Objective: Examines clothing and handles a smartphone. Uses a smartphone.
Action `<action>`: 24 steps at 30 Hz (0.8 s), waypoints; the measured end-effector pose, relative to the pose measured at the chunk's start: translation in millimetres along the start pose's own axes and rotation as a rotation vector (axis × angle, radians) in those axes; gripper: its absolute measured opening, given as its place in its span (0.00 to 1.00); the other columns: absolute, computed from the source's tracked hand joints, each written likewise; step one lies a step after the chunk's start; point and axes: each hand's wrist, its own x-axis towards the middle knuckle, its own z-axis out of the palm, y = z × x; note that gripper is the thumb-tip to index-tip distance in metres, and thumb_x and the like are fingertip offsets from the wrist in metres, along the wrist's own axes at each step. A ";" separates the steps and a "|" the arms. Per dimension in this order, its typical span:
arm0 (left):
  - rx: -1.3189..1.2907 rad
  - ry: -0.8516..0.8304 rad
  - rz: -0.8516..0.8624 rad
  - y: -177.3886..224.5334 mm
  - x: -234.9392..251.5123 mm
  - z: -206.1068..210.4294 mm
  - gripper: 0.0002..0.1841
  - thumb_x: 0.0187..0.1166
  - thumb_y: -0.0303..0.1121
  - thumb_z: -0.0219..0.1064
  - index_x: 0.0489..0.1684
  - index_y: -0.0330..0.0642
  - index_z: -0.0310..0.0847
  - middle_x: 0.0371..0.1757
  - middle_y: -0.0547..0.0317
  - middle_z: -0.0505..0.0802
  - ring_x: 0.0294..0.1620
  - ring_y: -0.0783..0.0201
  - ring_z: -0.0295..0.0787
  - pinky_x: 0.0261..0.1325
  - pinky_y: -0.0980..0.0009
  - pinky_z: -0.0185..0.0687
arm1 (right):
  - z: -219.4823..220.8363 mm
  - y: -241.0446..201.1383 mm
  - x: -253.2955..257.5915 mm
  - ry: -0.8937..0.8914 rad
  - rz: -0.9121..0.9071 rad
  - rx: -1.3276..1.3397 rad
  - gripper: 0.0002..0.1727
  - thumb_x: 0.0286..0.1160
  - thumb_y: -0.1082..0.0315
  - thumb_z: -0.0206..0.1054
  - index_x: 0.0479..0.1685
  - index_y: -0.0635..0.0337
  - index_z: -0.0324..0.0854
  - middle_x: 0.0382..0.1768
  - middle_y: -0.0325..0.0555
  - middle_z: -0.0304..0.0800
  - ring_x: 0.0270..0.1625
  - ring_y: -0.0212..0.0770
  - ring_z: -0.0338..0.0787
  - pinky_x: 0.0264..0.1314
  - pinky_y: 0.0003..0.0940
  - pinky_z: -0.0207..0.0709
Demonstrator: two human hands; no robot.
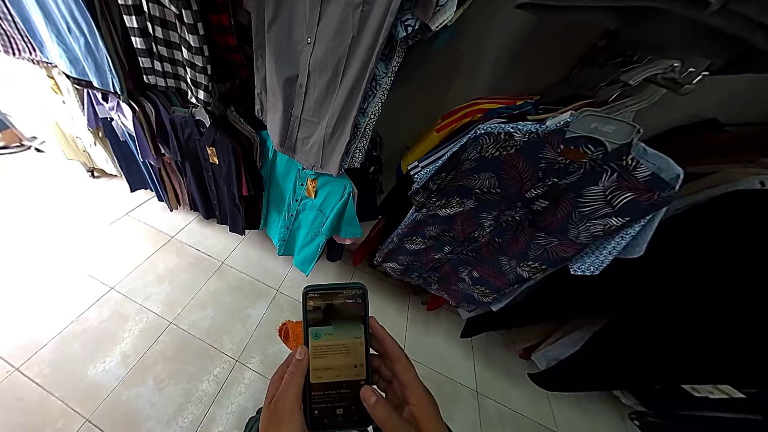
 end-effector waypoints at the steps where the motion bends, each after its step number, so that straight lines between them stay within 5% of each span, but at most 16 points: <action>1: 0.002 0.002 -0.001 -0.1 0.3 0.5 0.25 0.91 0.31 0.29 0.53 0.37 0.79 0.42 0.61 0.98 0.47 0.69 0.96 0.58 0.68 0.92 | -0.3 0.0 0.3 -0.001 0.001 0.000 0.45 0.81 0.63 0.63 0.88 0.82 0.42 0.82 0.65 0.68 0.71 0.39 0.86 0.69 0.35 0.84; 5: 0.008 0.003 -0.005 -0.8 0.8 2.4 0.25 0.91 0.30 0.29 0.53 0.37 0.79 0.42 0.61 0.98 0.46 0.69 0.97 0.57 0.68 0.92 | -0.7 0.3 0.5 0.007 -0.003 0.004 0.46 0.80 0.64 0.63 0.89 0.80 0.38 0.80 0.62 0.72 0.71 0.40 0.86 0.68 0.36 0.85; 24: 0.052 0.011 -0.037 -8.7 1.6 16.3 0.25 0.92 0.30 0.29 0.52 0.38 0.79 0.41 0.63 0.98 0.46 0.70 0.97 0.57 0.69 0.93 | -15.0 9.1 -10.0 0.047 -0.019 -0.048 0.36 0.81 0.64 0.64 0.86 0.75 0.60 0.83 0.66 0.65 0.75 0.41 0.82 0.71 0.35 0.83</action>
